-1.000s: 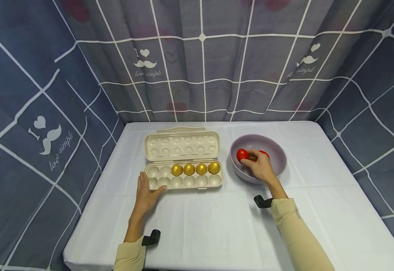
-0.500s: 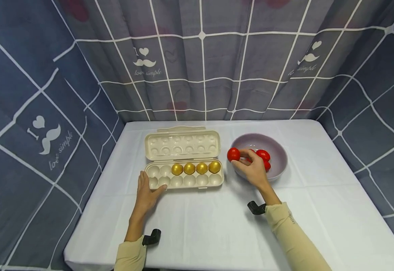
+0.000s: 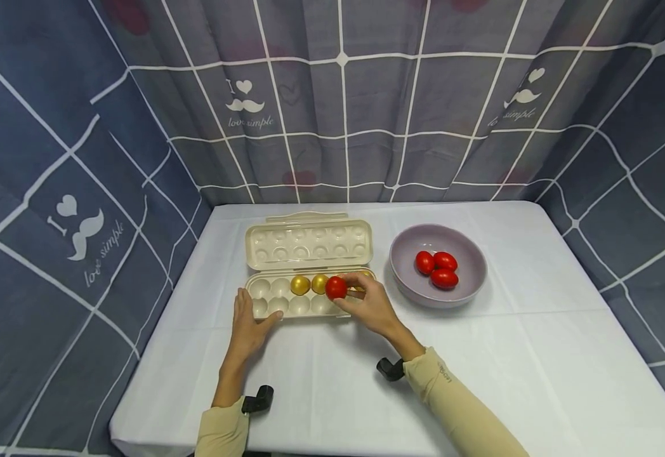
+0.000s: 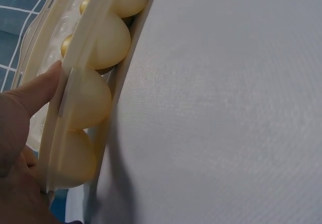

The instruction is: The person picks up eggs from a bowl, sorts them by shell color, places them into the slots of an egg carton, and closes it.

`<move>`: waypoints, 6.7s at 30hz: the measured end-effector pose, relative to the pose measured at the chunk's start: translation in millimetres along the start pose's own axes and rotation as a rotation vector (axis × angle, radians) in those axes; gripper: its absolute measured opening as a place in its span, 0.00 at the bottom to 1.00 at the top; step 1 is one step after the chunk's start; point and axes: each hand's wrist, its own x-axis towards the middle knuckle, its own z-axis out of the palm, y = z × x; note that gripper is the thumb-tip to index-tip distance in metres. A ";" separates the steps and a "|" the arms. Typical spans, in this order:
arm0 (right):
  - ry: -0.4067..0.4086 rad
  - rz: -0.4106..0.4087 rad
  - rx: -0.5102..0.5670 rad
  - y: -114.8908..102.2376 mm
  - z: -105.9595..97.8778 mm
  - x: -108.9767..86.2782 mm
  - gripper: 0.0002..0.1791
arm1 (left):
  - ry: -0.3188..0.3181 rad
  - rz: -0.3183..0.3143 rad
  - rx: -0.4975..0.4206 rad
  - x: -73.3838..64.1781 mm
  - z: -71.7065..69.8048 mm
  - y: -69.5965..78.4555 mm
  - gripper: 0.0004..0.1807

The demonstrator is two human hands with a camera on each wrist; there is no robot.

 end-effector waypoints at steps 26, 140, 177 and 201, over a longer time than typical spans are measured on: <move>-0.043 0.012 -0.476 51.4 91.3 18.2 0.24 | 0.004 0.035 -0.018 -1.1 0.2 -1.2 0.60; -0.152 0.427 -0.444 71.1 -141.2 21.8 0.27 | 0.010 0.003 0.002 -0.2 1.3 -0.6 0.60; 0.328 0.208 -0.119 41.5 -109.1 12.2 0.26 | 0.016 0.004 -0.009 -1.2 1.4 -0.4 0.60; 0.116 0.090 -0.027 42.3 31.5 10.5 0.22 | 0.012 0.003 -0.007 -0.5 2.0 1.4 0.60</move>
